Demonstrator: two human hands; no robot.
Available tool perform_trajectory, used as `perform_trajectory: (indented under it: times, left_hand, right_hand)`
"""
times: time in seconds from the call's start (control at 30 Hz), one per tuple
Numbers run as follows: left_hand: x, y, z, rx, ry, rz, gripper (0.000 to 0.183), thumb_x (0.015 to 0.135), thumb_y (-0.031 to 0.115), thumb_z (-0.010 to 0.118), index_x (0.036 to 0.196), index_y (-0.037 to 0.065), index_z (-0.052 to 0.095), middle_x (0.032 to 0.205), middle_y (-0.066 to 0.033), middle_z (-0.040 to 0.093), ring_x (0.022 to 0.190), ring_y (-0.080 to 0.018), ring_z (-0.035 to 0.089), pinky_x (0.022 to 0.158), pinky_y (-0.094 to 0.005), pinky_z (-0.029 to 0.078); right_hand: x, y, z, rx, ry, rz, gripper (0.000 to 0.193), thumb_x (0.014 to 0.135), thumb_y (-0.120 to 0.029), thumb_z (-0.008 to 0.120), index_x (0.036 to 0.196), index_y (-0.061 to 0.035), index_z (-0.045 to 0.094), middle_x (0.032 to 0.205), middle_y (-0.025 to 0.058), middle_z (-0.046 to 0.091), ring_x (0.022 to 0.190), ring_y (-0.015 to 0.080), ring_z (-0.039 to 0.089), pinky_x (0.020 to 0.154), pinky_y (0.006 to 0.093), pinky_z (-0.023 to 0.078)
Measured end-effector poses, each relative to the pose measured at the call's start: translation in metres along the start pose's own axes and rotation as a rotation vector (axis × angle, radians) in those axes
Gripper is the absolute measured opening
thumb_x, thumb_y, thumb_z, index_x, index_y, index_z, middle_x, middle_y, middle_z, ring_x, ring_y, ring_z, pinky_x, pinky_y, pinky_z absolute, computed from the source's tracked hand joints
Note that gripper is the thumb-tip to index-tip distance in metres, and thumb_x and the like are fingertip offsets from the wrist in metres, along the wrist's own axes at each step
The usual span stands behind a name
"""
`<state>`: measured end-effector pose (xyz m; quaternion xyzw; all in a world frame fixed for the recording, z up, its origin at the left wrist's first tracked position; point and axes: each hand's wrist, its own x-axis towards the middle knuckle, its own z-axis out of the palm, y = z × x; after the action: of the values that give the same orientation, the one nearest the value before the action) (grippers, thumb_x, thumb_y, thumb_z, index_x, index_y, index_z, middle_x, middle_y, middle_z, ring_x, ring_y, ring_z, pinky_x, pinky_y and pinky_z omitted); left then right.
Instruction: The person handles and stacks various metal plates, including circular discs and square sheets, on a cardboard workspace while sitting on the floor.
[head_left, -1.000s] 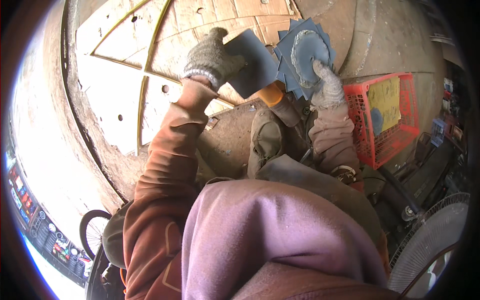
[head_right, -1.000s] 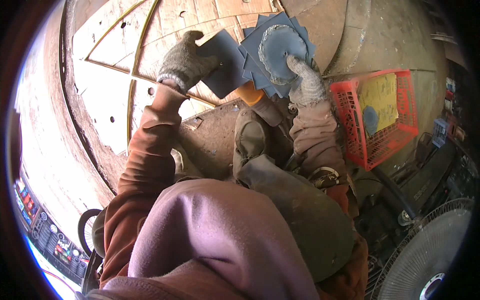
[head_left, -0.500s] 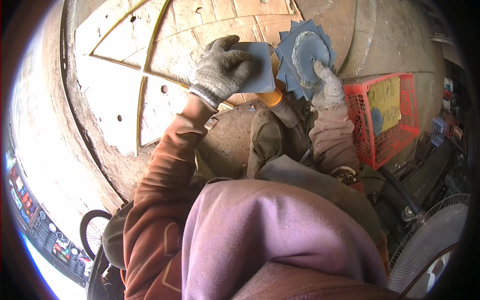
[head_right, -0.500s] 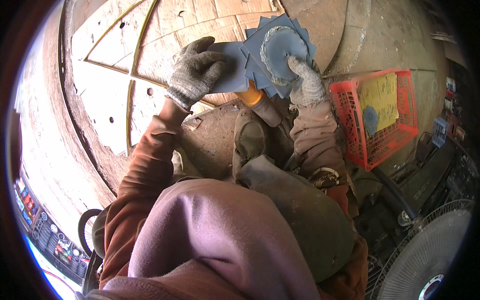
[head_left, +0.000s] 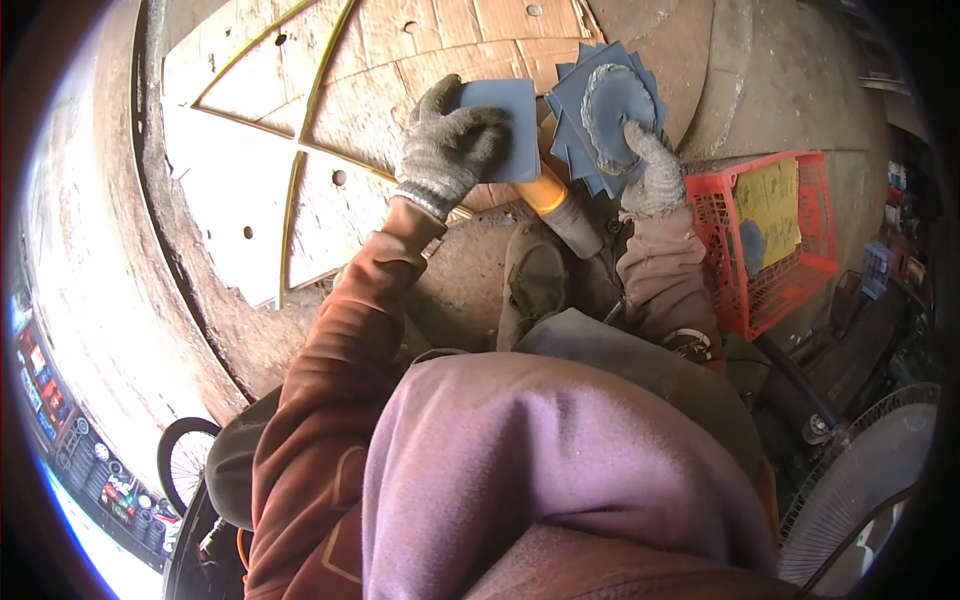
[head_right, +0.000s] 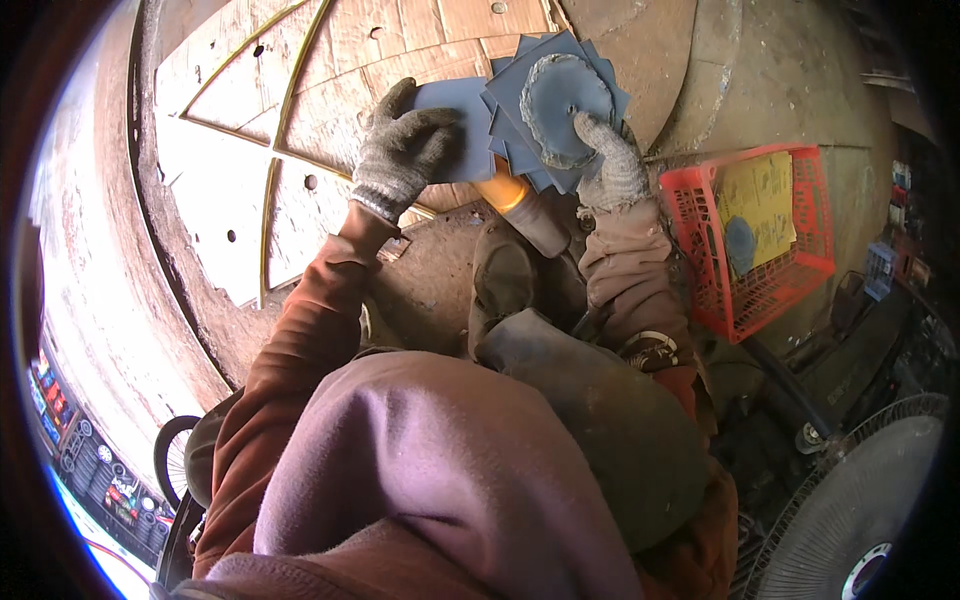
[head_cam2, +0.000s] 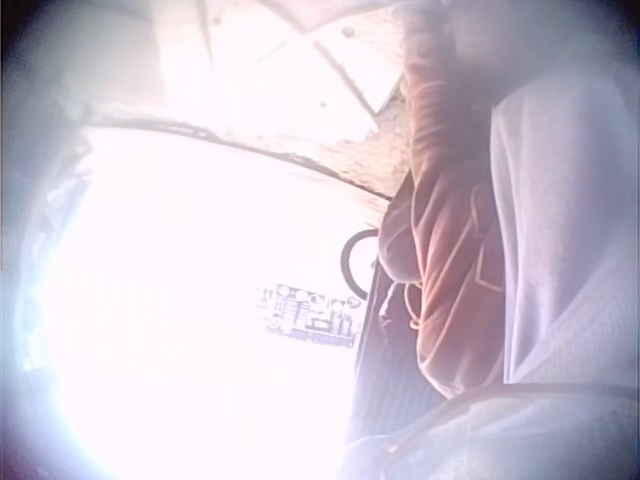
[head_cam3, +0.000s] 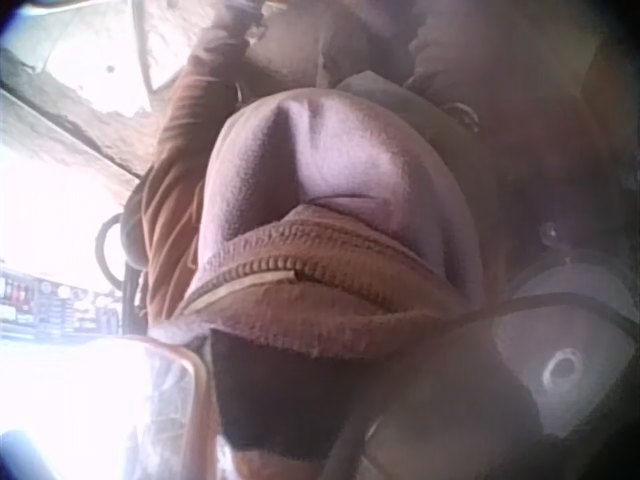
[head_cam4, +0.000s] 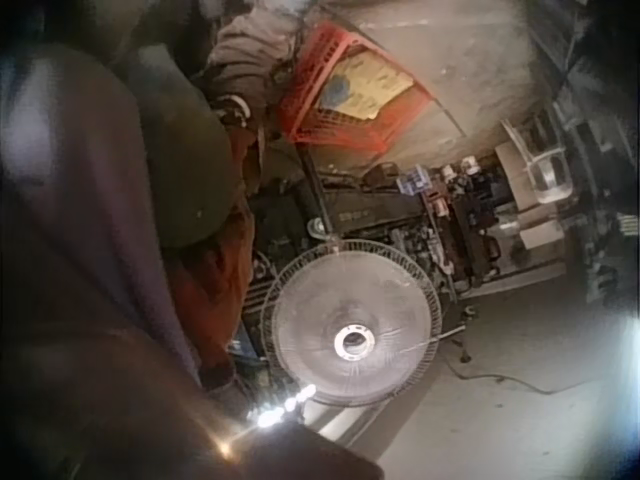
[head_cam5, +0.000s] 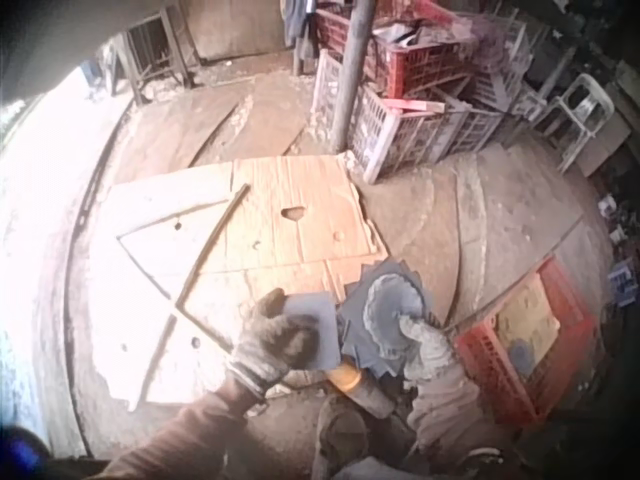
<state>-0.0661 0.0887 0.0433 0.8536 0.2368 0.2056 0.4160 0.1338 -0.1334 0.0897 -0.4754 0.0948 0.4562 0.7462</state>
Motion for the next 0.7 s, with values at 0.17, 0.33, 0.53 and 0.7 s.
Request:
perform_trajectory:
  times: [0.17,0.33,0.53,0.7]
  left_hand:
    - [-0.001,0.0,-0.002,-0.031,-0.05,0.042,0.043,0.082,0.019,0.08,0.125,0.022,0.075,0.152,-0.0267,0.047,0.136,-0.0442,0.053,0.113,-0.0452,0.047]
    - [-0.005,0.018,-0.027,-0.265,0.11,-0.097,0.054,0.093,0.006,0.075,0.144,0.004,0.058,0.155,-0.0192,0.047,0.139,-0.0291,0.052,0.112,-0.0377,0.048]
    - [-0.005,-0.019,-0.051,-0.62,0.212,-0.531,0.041,0.099,0.006,0.069,0.139,0.0,0.061,0.133,-0.0113,0.068,0.118,-0.0199,0.065,0.101,-0.0322,0.054]
    - [-0.006,-0.015,-0.055,-0.78,0.246,-0.623,0.035,0.099,0.012,0.07,0.131,0.0,0.065,0.123,-0.0124,0.072,0.108,-0.0213,0.07,0.091,-0.0363,0.06]
  right_hand:
    - [0.011,-0.003,-0.007,-0.04,0.019,-0.03,0.039,0.097,-0.015,0.073,0.133,-0.0029,0.063,0.122,0.0115,0.071,0.109,0.0256,0.071,0.09,0.0406,0.062]
    - [0.032,-0.01,-0.01,-0.041,0.046,-0.007,0.041,0.097,-0.019,0.074,0.133,-0.0042,0.063,0.128,0.0119,0.069,0.113,0.0279,0.069,0.093,0.0426,0.061]
    - [0.095,-0.02,-0.018,-0.275,0.304,-0.081,0.05,0.086,-0.014,0.084,0.131,-0.0104,0.065,0.122,0.0089,0.069,0.108,0.0286,0.07,0.087,0.0426,0.061]
    - [0.111,-0.017,-0.032,-0.308,0.373,-0.116,0.05,0.086,-0.015,0.084,0.132,-0.0129,0.065,0.12,0.0076,0.07,0.105,0.0289,0.069,0.087,0.043,0.058]
